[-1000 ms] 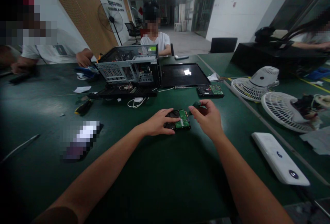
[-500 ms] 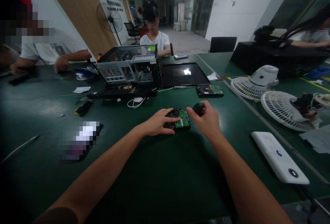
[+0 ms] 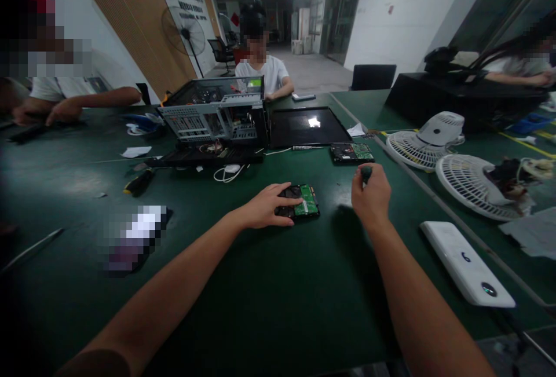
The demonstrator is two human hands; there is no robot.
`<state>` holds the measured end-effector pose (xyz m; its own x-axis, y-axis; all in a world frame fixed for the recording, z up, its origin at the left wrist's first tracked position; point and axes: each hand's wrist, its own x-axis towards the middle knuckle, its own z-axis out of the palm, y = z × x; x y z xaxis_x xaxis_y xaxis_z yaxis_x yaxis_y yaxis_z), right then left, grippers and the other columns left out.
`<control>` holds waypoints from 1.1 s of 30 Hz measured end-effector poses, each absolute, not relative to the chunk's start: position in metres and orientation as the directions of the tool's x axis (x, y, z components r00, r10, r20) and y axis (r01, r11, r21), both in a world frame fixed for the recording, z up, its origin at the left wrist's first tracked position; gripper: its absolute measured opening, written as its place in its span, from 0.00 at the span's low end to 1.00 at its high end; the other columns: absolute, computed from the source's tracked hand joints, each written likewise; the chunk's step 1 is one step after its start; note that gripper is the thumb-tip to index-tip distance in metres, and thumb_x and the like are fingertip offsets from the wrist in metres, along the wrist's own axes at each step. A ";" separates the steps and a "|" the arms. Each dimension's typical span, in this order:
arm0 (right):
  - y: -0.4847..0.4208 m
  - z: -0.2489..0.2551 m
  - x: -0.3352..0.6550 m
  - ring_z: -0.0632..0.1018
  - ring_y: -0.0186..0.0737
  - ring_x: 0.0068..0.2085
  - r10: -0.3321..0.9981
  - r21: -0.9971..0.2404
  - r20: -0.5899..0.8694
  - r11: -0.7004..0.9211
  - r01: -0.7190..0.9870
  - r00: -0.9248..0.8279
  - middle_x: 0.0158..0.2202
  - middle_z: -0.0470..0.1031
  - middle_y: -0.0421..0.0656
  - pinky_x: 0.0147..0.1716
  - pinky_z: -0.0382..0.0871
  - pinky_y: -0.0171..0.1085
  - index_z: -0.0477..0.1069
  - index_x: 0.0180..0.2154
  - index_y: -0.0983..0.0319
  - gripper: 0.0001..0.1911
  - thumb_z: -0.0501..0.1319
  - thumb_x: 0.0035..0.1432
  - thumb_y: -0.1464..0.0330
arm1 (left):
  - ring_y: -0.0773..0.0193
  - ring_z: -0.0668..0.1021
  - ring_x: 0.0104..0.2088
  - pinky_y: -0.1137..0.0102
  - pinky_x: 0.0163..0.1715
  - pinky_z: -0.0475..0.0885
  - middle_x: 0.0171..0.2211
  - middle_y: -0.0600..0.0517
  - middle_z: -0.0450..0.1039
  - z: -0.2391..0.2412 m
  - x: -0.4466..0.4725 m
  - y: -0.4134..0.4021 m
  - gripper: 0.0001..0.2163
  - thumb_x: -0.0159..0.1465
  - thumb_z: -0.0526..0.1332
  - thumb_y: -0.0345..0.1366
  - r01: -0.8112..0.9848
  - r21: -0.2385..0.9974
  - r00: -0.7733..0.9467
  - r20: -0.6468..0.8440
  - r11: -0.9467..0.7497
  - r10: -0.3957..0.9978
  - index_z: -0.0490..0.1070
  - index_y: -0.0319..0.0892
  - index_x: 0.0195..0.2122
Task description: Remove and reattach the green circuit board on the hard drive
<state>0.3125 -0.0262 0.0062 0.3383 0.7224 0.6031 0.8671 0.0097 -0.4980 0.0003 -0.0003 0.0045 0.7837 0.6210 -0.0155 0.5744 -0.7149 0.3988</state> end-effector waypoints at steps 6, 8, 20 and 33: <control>-0.018 -0.015 0.317 0.77 0.51 0.43 0.923 -0.206 0.327 -0.142 0.968 0.205 0.45 0.76 0.52 0.43 0.68 0.44 0.76 0.47 0.61 0.14 0.58 0.62 0.66 | 0.37 0.57 0.71 0.45 0.68 0.54 0.76 0.49 0.45 0.007 0.000 -0.001 0.33 0.64 0.66 0.58 0.579 0.406 0.781 -0.025 -0.708 0.624 0.64 0.61 0.69; -0.016 -0.020 0.318 0.77 0.50 0.44 0.953 -0.172 0.250 -0.129 0.977 0.170 0.45 0.76 0.51 0.42 0.68 0.43 0.77 0.49 0.60 0.16 0.58 0.63 0.64 | 0.37 0.57 0.71 0.45 0.68 0.54 0.76 0.49 0.45 0.007 0.000 -0.001 0.33 0.64 0.65 0.58 0.579 0.403 0.781 -0.028 -0.708 0.623 0.64 0.60 0.69; -0.010 -0.021 0.320 0.78 0.48 0.43 0.977 -0.144 0.173 -0.097 0.985 0.121 0.48 0.76 0.51 0.41 0.68 0.42 0.79 0.52 0.58 0.18 0.59 0.64 0.65 | 0.37 0.56 0.71 0.44 0.67 0.54 0.76 0.50 0.45 0.009 -0.001 -0.003 0.32 0.64 0.66 0.58 0.576 0.412 0.780 -0.022 -0.705 0.625 0.64 0.61 0.68; -0.009 -0.025 0.321 0.78 0.48 0.43 0.975 -0.093 0.167 -0.133 0.987 0.147 0.48 0.76 0.53 0.38 0.66 0.42 0.76 0.48 0.62 0.15 0.57 0.68 0.61 | 0.37 0.57 0.71 0.45 0.68 0.54 0.76 0.50 0.45 0.008 0.000 -0.002 0.32 0.64 0.66 0.57 0.578 0.402 0.782 -0.026 -0.710 0.622 0.65 0.60 0.68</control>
<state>0.3206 -0.0086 -0.0255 0.1469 0.9749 0.1672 0.9868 -0.1328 -0.0928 0.0003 -0.0020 0.0079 0.7822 0.6225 -0.0257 0.5781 -0.7099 0.4023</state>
